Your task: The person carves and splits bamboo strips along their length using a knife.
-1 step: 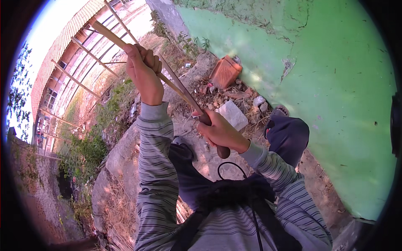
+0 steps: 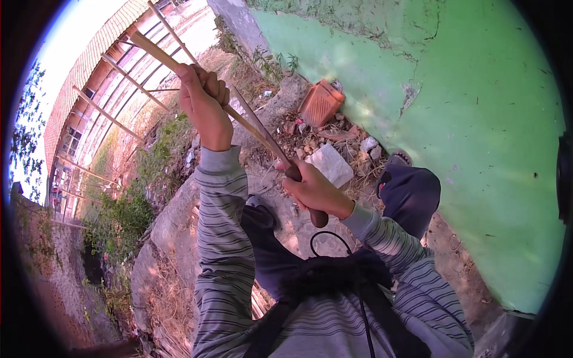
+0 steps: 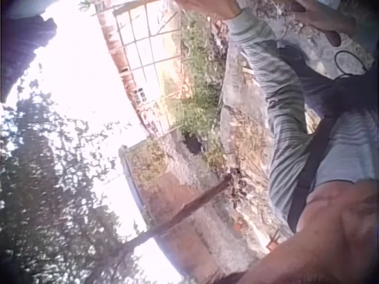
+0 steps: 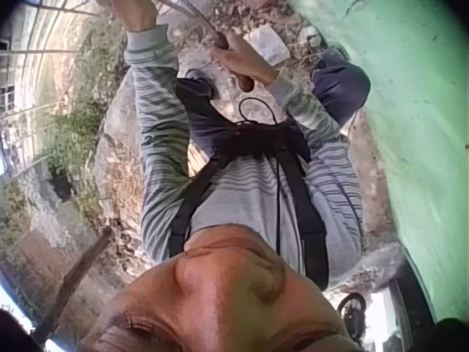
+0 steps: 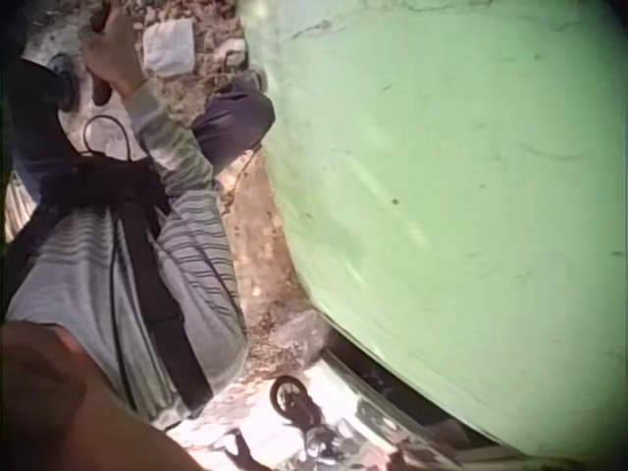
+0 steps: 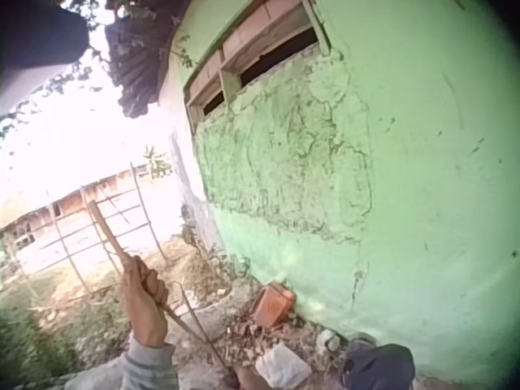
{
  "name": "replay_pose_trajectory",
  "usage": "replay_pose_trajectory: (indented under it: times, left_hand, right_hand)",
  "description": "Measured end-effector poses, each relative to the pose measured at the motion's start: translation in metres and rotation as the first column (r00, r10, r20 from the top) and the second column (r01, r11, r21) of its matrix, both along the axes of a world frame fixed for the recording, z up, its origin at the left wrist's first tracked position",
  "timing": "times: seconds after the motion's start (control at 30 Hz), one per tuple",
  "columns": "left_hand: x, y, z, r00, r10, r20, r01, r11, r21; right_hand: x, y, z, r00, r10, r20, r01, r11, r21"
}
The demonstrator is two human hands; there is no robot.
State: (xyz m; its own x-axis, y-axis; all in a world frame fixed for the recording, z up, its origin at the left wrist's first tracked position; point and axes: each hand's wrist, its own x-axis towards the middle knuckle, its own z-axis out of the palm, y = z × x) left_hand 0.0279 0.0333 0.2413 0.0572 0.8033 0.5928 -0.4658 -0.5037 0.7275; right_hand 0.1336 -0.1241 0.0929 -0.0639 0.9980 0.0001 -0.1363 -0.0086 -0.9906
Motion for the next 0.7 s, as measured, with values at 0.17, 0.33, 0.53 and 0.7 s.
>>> replay_pose_trajectory:
  times: [0.17, 0.33, 0.53, 0.7]
  left_hand:
    - [-0.005, -0.001, -0.002, 1.000, 0.014, 0.006, -0.014, 1.000, 0.001]
    - [0.000, -0.005, 0.001, 0.996, 0.088, -0.006, -0.087, 0.995, 0.038]
    - [0.000, 0.000, -0.002, 0.997, 0.071, 0.011, -0.072, 0.997, 0.030]
    - [-0.006, 0.001, -0.003, 0.996, 0.084, 0.022, -0.084, 0.996, 0.017]
  right_hand:
    - [-0.010, -0.004, 0.008, 0.998, -0.015, -0.067, 0.012, 0.999, -0.048]
    - [-0.012, 0.002, 0.025, 0.997, -0.037, 0.075, 0.033, 0.998, 0.056]
    - [-0.005, 0.008, -0.057, 0.993, -0.041, -0.107, 0.033, 0.997, -0.072]
    - [-0.009, 0.012, -0.026, 0.999, -0.055, -0.004, 0.054, 0.996, -0.064]
